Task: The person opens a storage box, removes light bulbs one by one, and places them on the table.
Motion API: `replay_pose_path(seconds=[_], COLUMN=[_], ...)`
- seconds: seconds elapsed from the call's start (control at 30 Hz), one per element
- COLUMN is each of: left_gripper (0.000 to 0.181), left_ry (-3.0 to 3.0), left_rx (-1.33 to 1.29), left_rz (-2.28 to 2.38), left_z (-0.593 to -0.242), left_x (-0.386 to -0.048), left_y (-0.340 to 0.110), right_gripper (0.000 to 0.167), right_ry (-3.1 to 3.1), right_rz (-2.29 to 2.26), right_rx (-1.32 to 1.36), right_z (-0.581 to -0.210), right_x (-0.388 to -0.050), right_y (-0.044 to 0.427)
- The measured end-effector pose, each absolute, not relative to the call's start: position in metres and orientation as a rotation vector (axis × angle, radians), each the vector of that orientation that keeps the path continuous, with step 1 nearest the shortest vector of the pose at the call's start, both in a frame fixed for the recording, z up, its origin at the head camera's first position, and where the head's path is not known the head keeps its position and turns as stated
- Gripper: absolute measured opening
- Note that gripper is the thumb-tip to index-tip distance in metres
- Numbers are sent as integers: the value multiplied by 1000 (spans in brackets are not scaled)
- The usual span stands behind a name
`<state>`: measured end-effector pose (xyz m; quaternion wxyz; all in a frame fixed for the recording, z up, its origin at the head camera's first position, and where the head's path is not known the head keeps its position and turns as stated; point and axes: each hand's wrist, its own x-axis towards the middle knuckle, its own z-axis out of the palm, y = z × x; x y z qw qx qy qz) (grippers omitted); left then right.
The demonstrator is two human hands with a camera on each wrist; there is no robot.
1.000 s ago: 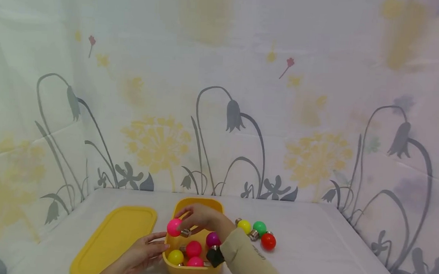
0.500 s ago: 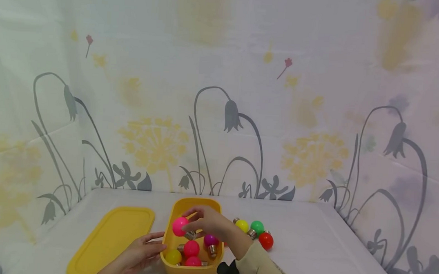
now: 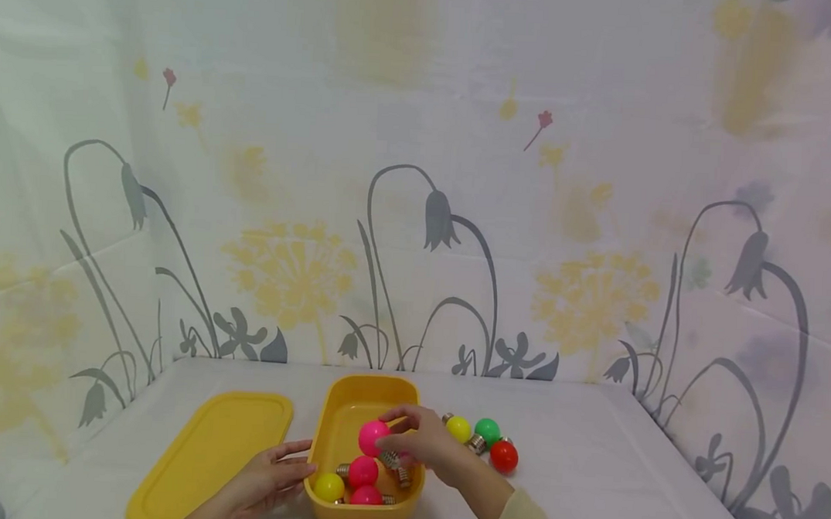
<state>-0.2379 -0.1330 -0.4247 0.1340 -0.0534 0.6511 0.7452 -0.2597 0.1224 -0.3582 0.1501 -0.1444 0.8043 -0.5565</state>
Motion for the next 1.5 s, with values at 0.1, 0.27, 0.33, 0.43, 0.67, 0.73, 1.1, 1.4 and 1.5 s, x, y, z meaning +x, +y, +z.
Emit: replay_pose_path(seconds=[0.1,0.27,0.33,0.43,0.67,0.73,1.1,1.4,1.5], left_gripper=[59,60,61,61,63,63,63,63,63], left_ry=[1885,1887,1889,1892,1902,1900,1883,1901,1897], left_rx=[-158,-154,-148,-153,-176,-173,-153,-151,-138], left_rz=[2167,2168,2168,2171,2165,2161,2170,2161,2167], left_z=[-426,-427,-428,-428,-427,-427,-429,-428,-428], left_x=[-238,-238,-238,-238,-240,-240,-239,-238,-239], left_y=[-133,-132,-132,-133,-135,-134,-132,-133,-133], right_gripper=[41,47,48,47,51,53,50,44,41], right_ry=[2298,2278,2274,2257,2258,2283,2312,2440,2512], right_rz=[-1619,-1657,-1681,-1732,-1813,-1819,-1930,-1885,-1844], right_rx=[-366,-266,-241,-247,-144,-86,-44,95,139], right_z=[-361,-367,-369,-371,-380,-383,-397,-404,-406], right_x=[-257,-250,-247,-244,-245,-245,-248,-258,-262], right_y=[129,141,145,151,163,167,191,192,191])
